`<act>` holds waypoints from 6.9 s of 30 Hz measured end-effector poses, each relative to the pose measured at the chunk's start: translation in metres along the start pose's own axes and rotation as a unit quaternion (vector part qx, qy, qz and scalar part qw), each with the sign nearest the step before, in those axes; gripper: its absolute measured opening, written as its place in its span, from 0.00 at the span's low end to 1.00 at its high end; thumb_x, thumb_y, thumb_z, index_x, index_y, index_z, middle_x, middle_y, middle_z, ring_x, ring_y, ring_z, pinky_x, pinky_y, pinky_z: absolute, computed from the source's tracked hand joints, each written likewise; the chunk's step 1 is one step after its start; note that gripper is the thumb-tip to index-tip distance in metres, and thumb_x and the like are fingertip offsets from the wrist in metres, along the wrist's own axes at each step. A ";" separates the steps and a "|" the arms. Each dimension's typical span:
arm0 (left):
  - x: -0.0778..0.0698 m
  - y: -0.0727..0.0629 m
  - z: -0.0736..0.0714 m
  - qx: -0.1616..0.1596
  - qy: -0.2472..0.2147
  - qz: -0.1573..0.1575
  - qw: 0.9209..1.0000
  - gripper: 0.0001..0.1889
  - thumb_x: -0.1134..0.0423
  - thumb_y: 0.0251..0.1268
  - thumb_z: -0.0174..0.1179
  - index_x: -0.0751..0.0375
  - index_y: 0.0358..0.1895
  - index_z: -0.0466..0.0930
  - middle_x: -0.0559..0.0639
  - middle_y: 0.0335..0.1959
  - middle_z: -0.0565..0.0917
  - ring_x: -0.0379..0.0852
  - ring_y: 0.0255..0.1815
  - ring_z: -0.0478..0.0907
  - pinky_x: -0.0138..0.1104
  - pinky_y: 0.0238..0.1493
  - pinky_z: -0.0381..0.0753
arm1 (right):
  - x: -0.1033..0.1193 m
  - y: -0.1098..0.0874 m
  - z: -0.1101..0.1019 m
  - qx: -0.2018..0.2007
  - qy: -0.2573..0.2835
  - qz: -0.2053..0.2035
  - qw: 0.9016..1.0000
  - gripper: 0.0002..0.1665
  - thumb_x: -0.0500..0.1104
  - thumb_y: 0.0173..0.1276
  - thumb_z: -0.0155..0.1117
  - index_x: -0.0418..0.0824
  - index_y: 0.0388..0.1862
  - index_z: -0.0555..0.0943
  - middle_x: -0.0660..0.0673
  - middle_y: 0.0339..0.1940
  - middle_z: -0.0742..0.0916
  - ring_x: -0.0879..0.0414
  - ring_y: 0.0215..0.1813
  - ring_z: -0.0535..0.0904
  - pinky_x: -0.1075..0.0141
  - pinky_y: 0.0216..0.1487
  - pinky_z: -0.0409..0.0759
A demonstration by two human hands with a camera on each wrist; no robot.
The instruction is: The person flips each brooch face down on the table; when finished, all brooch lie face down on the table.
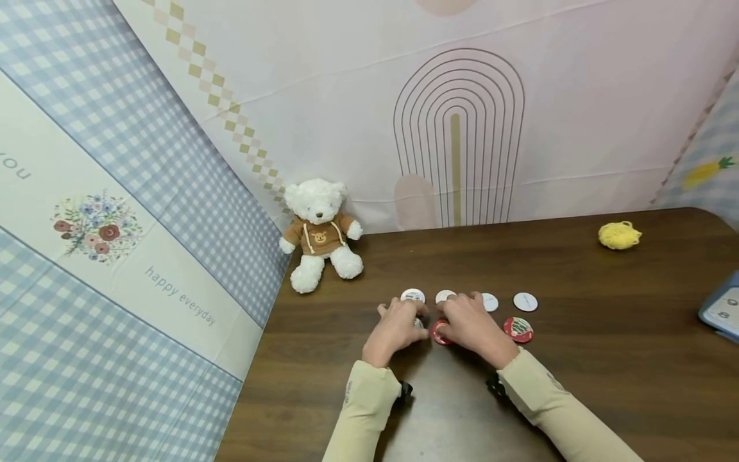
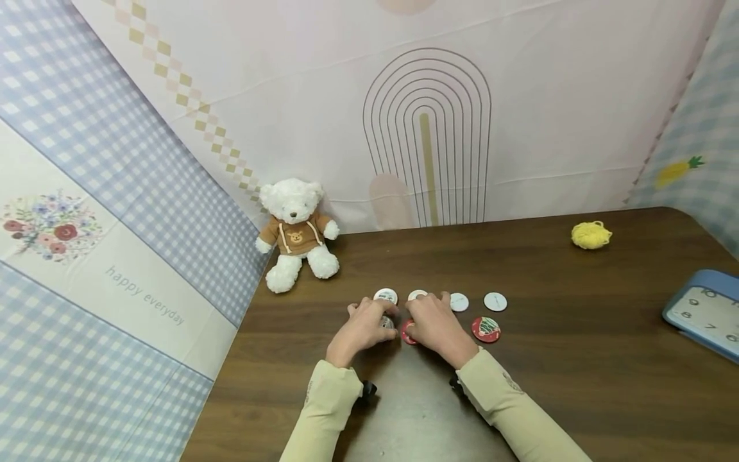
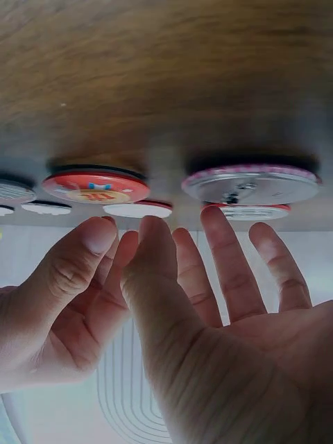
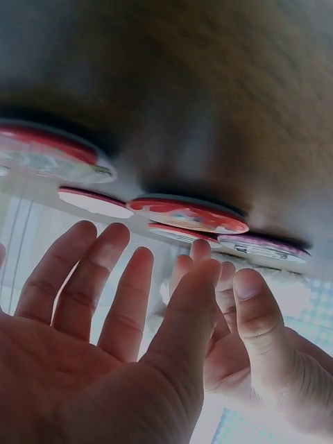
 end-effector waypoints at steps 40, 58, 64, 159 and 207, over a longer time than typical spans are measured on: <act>-0.015 -0.001 0.005 0.012 0.044 0.070 0.997 0.09 0.60 0.50 0.79 0.47 0.33 0.88 0.39 0.30 0.83 0.53 0.47 0.76 0.69 0.61 0.58 | -0.002 -0.011 -0.006 0.031 0.005 -0.062 0.998 0.16 0.34 0.44 0.78 0.48 0.17 0.79 0.57 0.16 0.74 0.52 0.29 0.74 0.35 0.45 0.71; -0.016 -0.005 -0.006 0.024 0.045 0.103 0.993 0.05 0.57 0.60 0.73 0.44 0.39 0.91 0.37 0.37 0.88 0.42 0.42 0.80 0.61 0.60 0.61 | -0.003 -0.013 -0.015 0.055 0.006 -0.096 0.994 0.16 0.37 0.55 0.78 0.49 0.15 0.80 0.61 0.15 0.77 0.58 0.26 0.76 0.33 0.48 0.71; -0.016 -0.005 -0.005 0.032 0.031 0.094 0.995 0.04 0.55 0.64 0.71 0.44 0.40 0.91 0.35 0.37 0.88 0.41 0.44 0.80 0.61 0.62 0.59 | -0.005 -0.014 -0.019 0.079 0.025 -0.082 0.993 0.13 0.37 0.59 0.75 0.49 0.19 0.83 0.61 0.17 0.79 0.61 0.26 0.74 0.34 0.51 0.68; -0.023 0.002 0.008 -0.004 0.075 0.069 0.995 0.10 0.57 0.56 0.75 0.50 0.42 0.91 0.50 0.36 0.84 0.55 0.45 0.75 0.60 0.54 0.63 | -0.002 -0.015 -0.001 0.018 -0.021 -0.004 1.000 0.11 0.31 0.51 0.72 0.40 0.34 0.86 0.45 0.29 0.81 0.43 0.37 0.75 0.43 0.42 0.68; -0.069 0.014 0.032 0.030 0.103 0.093 0.990 0.25 0.47 0.48 0.78 0.47 0.50 0.83 0.47 0.52 0.80 0.54 0.58 0.71 0.63 0.61 0.63 | -0.042 -0.051 -0.029 0.055 -0.021 0.043 0.997 0.20 0.46 0.39 0.87 0.46 0.27 0.83 0.48 0.31 0.77 0.44 0.42 0.71 0.43 0.43 0.68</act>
Point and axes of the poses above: each hand's wrist, its own y-axis towards the middle knuckle, its own z-axis out of the palm, x = y × z, the point moved 4 cm from there along y, towards the middle knuckle
